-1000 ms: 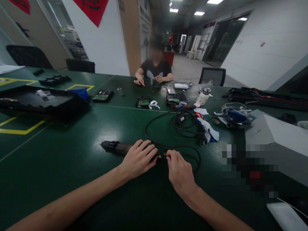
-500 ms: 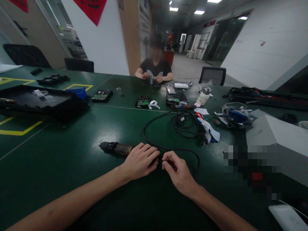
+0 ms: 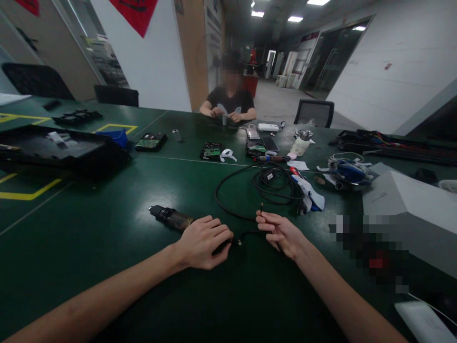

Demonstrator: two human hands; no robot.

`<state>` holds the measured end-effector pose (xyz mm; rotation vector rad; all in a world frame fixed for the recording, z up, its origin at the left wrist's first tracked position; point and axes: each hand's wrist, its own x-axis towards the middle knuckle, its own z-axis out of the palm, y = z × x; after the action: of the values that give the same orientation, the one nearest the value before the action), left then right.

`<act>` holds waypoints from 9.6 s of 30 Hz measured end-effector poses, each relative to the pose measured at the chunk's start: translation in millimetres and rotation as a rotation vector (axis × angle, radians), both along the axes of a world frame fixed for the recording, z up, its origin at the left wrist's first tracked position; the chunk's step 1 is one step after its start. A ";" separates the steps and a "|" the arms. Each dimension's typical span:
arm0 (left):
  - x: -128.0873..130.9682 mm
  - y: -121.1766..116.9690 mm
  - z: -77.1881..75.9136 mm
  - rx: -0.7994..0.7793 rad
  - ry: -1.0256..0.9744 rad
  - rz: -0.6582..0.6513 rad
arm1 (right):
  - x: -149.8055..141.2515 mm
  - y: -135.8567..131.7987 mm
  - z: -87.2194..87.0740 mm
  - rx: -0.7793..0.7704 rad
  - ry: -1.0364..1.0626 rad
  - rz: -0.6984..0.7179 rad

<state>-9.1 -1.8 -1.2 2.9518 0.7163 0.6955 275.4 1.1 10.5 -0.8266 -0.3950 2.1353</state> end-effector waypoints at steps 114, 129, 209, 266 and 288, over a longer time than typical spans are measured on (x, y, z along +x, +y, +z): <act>2.9 -4.7 -5.4 0.049 -0.006 0.139 | -51.8 -55.9 -10.7 1.237 -1.427 0.073; 2.7 -5.0 -3.6 0.022 -0.005 0.150 | -51.5 -55.6 -11.4 1.269 -1.448 0.078; 4.3 -4.1 -3.0 0.036 -0.007 0.167 | -51.6 -54.3 -11.0 1.280 -1.437 0.047; 3.7 -1.7 -8.5 0.016 -0.040 0.169 | -51.5 -54.0 -14.6 1.287 -1.452 0.046; 3.6 -2.2 -6.4 0.016 -0.008 0.167 | -51.1 -55.0 -12.6 1.284 -1.458 0.064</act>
<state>-5.5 -4.0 -7.5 2.9259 0.9691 0.7252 224.3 -53.9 -2.0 -1.2990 -2.1510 0.5326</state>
